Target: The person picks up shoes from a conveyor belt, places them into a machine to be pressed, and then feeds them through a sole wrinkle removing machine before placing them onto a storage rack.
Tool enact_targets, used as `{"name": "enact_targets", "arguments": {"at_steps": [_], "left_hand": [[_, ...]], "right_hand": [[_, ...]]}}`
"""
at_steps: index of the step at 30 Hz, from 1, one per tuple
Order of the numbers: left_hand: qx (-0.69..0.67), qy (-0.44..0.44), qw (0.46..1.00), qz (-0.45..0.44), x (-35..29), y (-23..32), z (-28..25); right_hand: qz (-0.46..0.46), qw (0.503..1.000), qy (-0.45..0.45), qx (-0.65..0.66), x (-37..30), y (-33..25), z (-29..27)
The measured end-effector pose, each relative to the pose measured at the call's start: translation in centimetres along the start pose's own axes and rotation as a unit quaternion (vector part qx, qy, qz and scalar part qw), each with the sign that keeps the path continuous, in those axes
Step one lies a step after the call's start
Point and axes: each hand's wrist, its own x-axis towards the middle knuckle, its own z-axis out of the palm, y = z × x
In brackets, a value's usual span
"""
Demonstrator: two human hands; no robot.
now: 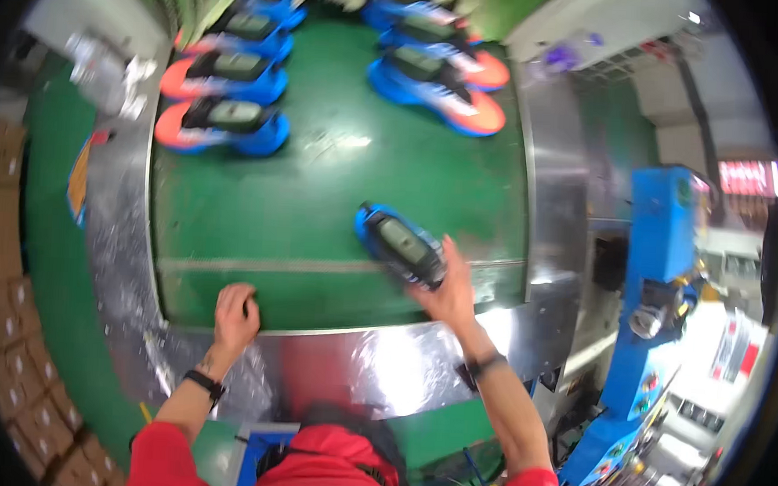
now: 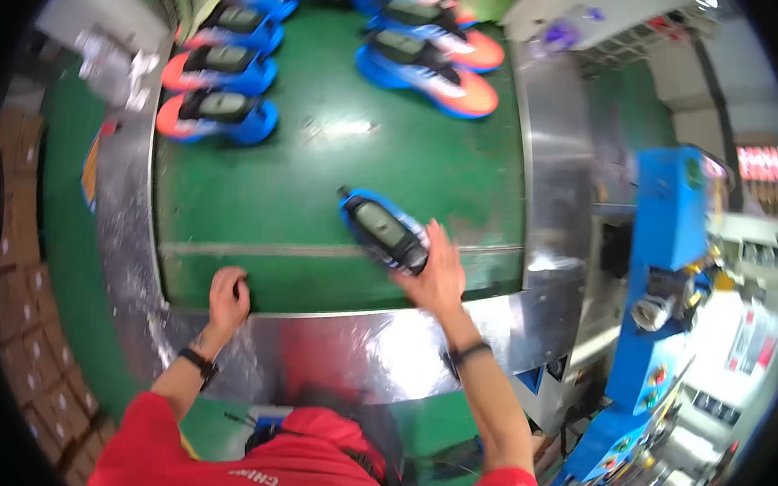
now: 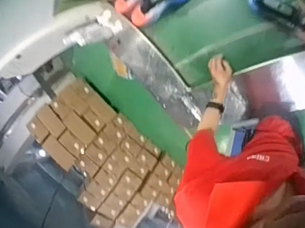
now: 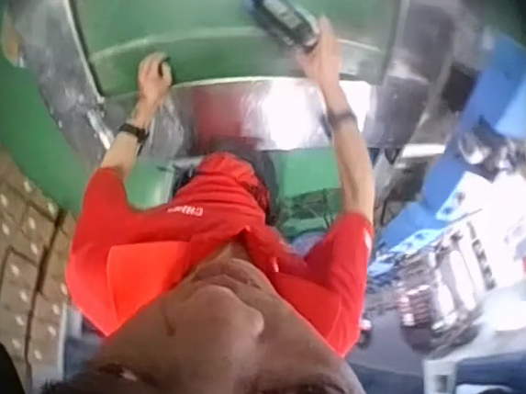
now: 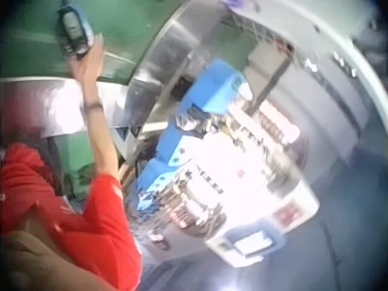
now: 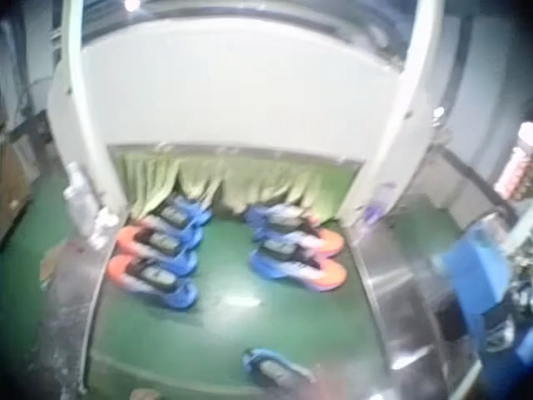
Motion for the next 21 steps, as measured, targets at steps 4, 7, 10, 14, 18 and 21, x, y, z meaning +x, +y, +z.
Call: {"name": "enact_targets", "arguments": {"at_steps": [4, 7, 10, 14, 18, 21], "left_hand": [[0.023, 0.011, 0.994, -0.107, -2.6, -1.3, -4.0], [0.035, -0.021, 0.992, -0.120, -3.6, -2.8, -2.5], [-0.146, -0.066, 0.932, -0.326, -0.2, 0.1, -1.1], [-0.530, -0.279, 0.652, -0.466, 3.9, 13.9, -6.5], [-0.707, -0.280, 0.448, -0.469, 2.1, 29.6, -13.7], [-0.719, -0.341, 0.518, -0.314, -1.2, 26.2, -11.9]], "right_hand": [[0.159, 0.978, -0.131, 0.038, 5.9, -8.8, 0.9], [0.326, 0.860, -0.229, 0.319, 4.0, -8.1, 0.6], [0.305, 0.625, -0.179, 0.696, -2.5, -7.9, -0.6], [0.057, 0.836, -0.332, 0.433, -7.1, -10.4, -11.1], [-0.383, 0.888, -0.146, 0.209, -8.0, -15.3, -22.4], [-0.385, 0.902, 0.112, 0.159, -14.6, -9.7, -22.7]]}}
